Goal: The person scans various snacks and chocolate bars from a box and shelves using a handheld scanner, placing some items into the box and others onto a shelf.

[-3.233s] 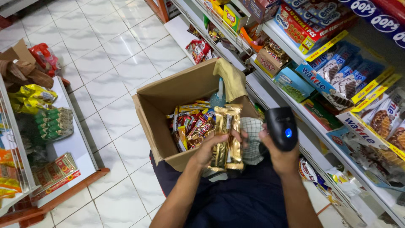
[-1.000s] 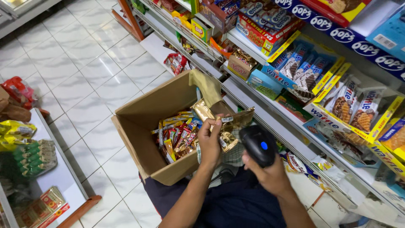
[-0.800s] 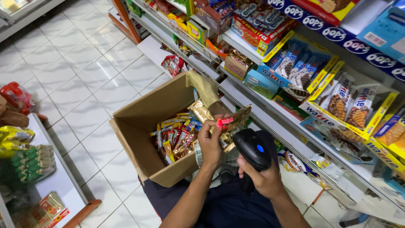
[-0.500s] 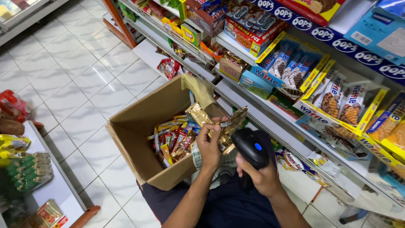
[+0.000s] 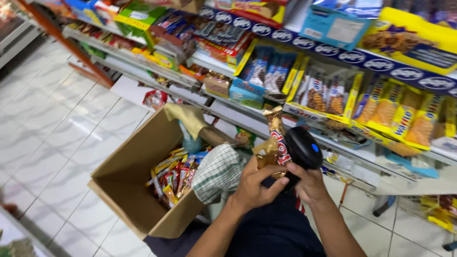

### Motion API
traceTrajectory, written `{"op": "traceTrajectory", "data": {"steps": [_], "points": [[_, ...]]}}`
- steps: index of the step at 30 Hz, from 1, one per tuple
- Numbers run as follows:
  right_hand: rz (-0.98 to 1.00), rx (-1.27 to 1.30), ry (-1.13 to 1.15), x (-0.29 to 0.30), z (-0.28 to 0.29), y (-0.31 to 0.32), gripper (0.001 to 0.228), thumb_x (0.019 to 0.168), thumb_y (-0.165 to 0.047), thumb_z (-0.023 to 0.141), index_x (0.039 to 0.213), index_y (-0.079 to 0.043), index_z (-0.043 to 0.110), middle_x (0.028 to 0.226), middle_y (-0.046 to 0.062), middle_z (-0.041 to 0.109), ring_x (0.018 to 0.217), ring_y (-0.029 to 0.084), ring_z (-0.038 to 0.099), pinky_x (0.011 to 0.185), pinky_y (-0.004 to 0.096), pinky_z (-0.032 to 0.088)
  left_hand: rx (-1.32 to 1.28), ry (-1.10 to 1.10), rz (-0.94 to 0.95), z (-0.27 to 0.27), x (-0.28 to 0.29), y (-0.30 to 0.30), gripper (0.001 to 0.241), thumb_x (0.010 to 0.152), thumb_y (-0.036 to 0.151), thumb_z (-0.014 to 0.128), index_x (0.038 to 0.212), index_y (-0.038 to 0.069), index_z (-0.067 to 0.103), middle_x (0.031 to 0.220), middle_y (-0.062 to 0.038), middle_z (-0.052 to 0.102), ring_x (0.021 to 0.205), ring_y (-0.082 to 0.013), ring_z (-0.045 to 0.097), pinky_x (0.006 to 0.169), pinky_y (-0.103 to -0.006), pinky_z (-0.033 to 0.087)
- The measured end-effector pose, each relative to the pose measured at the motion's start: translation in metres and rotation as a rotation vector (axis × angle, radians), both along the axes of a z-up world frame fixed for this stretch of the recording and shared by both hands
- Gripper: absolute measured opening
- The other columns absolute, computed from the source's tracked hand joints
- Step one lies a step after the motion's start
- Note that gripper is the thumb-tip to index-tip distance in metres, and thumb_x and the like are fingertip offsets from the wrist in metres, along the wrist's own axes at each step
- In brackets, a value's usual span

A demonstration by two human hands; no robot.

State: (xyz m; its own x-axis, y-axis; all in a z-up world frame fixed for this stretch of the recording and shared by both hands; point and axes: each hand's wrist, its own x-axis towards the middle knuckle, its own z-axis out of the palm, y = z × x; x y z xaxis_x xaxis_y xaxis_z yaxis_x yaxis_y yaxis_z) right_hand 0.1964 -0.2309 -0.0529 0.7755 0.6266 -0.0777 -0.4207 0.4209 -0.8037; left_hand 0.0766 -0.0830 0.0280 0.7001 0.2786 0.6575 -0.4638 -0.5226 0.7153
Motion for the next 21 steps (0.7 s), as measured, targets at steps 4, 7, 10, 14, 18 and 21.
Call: {"op": "traceTrajectory", "data": {"steps": [4,7,10,14,18,21], "points": [[-0.12,0.055,0.002,0.01,0.007,-0.032,0.063,0.082,0.007,0.064,0.144,-0.004,0.054,0.13,0.007,0.064,0.119,0.021,0.061,0.104,0.039,0.049,-0.104,-0.005,-0.176,0.002,0.018,-0.016,0.016,0.097,0.006,0.071,0.112,0.006,0.074,0.129,-0.018,0.069,0.125,-0.0322,0.064,0.112,-0.0414,0.049],[-0.208,0.087,-0.033,0.016,0.011,-0.043,0.064,0.083,0.01,0.064,0.144,-0.002,0.053,0.13,0.008,0.063,0.122,0.021,0.06,0.107,0.04,0.049,-0.164,0.197,-0.07,-0.002,0.032,-0.022,0.016,0.094,0.007,0.075,0.11,0.009,0.08,0.107,-0.011,0.076,0.106,-0.0258,0.066,0.098,-0.0365,0.051],[-0.255,0.097,-0.016,0.023,0.013,-0.051,0.066,0.08,0.009,0.065,0.144,-0.004,0.053,0.126,0.007,0.063,0.119,0.021,0.061,0.104,0.041,0.05,-0.428,0.092,-0.075,-0.007,0.047,-0.022,0.024,0.096,0.006,0.068,0.12,0.006,0.069,0.129,-0.011,0.065,0.121,-0.02,0.063,0.105,-0.0327,0.049],[-0.255,0.043,-0.044,0.025,0.01,-0.057,0.061,0.08,0.01,0.065,0.139,-0.002,0.056,0.122,0.009,0.065,0.114,0.022,0.064,0.1,0.041,0.052,-0.517,0.316,-0.11,-0.015,0.065,-0.018,0.035,0.091,0.011,0.074,0.124,0.003,0.068,0.11,-0.005,0.067,0.101,-0.0113,0.063,0.09,-0.0276,0.051],[-0.194,-0.023,-0.185,0.021,0.005,-0.054,0.057,0.08,0.01,0.07,0.135,-0.002,0.058,0.12,0.009,0.067,0.112,0.02,0.065,0.096,0.038,0.052,-0.557,0.29,-0.143,-0.021,0.074,-0.02,0.025,0.094,0.015,0.075,0.112,-0.002,0.069,0.102,-0.004,0.069,0.096,-0.0094,0.062,0.087,-0.0266,0.052],[-0.205,-0.054,-0.238,0.019,0.002,-0.052,0.056,0.081,0.01,0.074,0.134,-0.002,0.061,0.119,0.009,0.068,0.11,0.019,0.064,0.096,0.036,0.052,-0.66,0.281,-0.156,-0.024,0.074,-0.019,0.02,0.097,0.016,0.073,0.106,-0.002,0.07,0.098,-0.004,0.07,0.093,-0.0087,0.061,0.084,-0.0258,0.052]]}}
